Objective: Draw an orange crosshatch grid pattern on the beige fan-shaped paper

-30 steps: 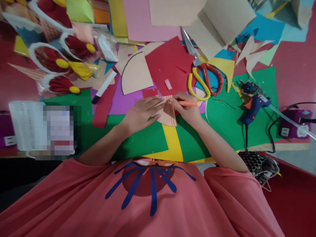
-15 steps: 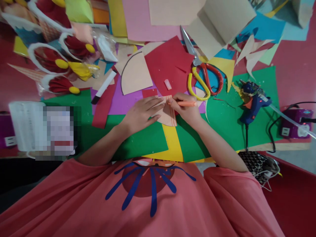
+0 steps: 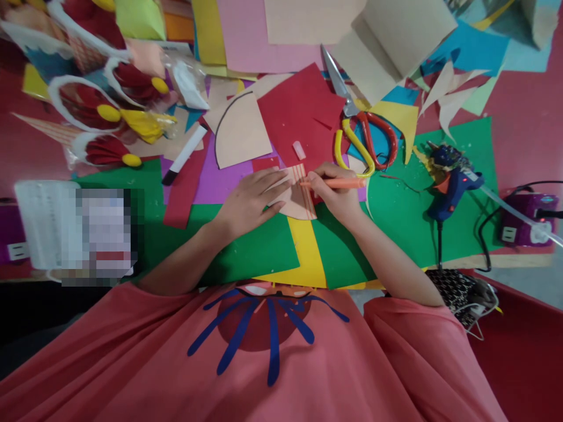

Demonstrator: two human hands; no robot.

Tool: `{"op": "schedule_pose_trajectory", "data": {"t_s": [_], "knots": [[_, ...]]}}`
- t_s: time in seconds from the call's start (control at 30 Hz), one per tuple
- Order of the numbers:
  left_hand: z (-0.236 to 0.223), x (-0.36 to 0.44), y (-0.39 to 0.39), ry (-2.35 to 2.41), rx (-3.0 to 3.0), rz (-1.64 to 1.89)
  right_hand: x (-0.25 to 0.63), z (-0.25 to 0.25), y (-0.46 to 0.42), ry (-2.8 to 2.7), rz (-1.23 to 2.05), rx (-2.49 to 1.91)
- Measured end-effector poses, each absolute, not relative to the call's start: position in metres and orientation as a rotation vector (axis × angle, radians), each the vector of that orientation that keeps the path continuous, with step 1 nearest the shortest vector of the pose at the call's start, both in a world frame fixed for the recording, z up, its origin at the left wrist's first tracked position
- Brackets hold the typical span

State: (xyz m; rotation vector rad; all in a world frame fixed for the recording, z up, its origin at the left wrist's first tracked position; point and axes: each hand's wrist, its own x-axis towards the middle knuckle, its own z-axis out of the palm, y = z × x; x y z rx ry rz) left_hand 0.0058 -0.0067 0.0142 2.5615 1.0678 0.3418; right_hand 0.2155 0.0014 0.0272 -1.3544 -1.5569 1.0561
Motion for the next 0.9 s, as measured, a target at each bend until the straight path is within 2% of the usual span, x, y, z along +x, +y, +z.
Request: {"op": "schedule_pose_trajectory", "data": {"t_s": [0.57,0.9], "knots": [[0.0117,0.0057,-0.0062,1.074,2.544,0.371,0.2126,0.0257,0.0034,-1.762,1.016,-1.372],[0.0098,0.0053,-0.0062,1.083,2.566,0.364,0.2117,0.0249,0.0051,-1.602,1.239,-1.343]]}}
